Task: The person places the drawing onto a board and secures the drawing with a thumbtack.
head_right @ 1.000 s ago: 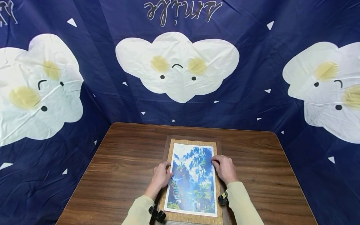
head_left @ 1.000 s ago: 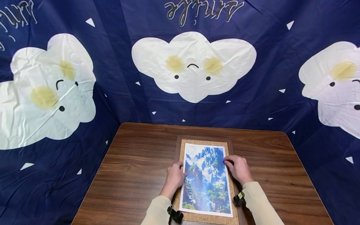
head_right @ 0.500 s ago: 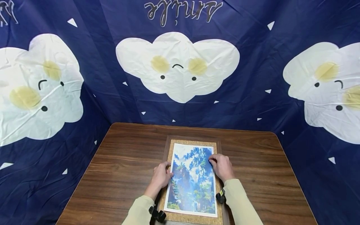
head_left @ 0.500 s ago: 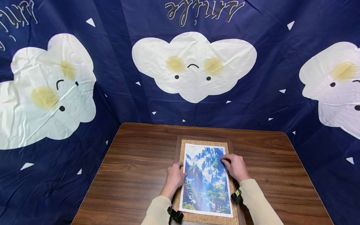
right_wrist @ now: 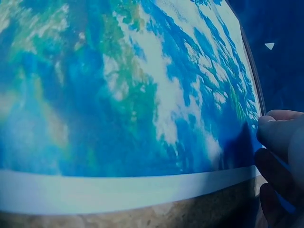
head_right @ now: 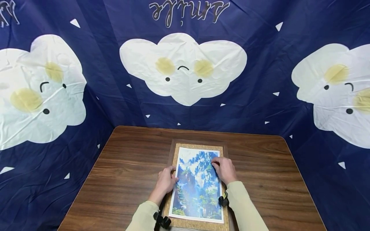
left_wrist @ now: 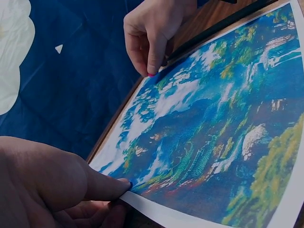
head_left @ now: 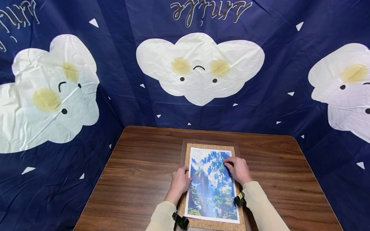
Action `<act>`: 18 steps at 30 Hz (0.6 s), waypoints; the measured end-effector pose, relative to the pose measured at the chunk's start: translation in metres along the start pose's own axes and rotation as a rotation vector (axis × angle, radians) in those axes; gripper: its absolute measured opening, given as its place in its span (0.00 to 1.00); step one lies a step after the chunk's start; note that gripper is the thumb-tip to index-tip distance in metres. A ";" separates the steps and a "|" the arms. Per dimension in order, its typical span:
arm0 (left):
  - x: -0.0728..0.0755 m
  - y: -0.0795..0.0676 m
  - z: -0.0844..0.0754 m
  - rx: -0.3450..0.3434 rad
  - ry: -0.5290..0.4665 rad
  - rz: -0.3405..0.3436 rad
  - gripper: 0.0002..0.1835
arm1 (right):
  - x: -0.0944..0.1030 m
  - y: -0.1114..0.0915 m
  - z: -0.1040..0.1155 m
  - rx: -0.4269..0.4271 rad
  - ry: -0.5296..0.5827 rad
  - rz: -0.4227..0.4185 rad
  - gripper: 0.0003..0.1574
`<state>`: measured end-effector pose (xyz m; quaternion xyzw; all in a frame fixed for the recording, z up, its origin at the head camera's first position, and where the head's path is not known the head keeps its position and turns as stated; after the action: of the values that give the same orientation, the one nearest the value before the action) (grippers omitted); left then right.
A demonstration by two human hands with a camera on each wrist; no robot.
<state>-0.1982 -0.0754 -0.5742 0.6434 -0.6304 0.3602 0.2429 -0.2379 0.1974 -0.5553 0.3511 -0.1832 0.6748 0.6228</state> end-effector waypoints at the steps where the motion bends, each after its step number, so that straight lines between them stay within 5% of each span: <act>1: 0.000 0.000 0.000 -0.001 0.001 0.001 0.20 | 0.000 0.000 0.000 0.001 0.000 0.001 0.06; 18: -0.001 -0.001 -0.001 -0.011 -0.011 0.016 0.20 | -0.009 0.007 0.002 -0.028 0.002 0.023 0.06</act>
<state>-0.1973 -0.0742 -0.5743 0.6391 -0.6386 0.3551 0.2401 -0.2447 0.1888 -0.5585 0.3397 -0.1959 0.6795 0.6201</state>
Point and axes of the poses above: each hand's wrist, its own y-axis towards the middle knuckle, its own x-axis out of the back of the hand, z = x × y, the point moved 9 cm from there along y, towards the middle knuckle, and after that the axes turned 7 degrees about y, right-handed, at the moved point
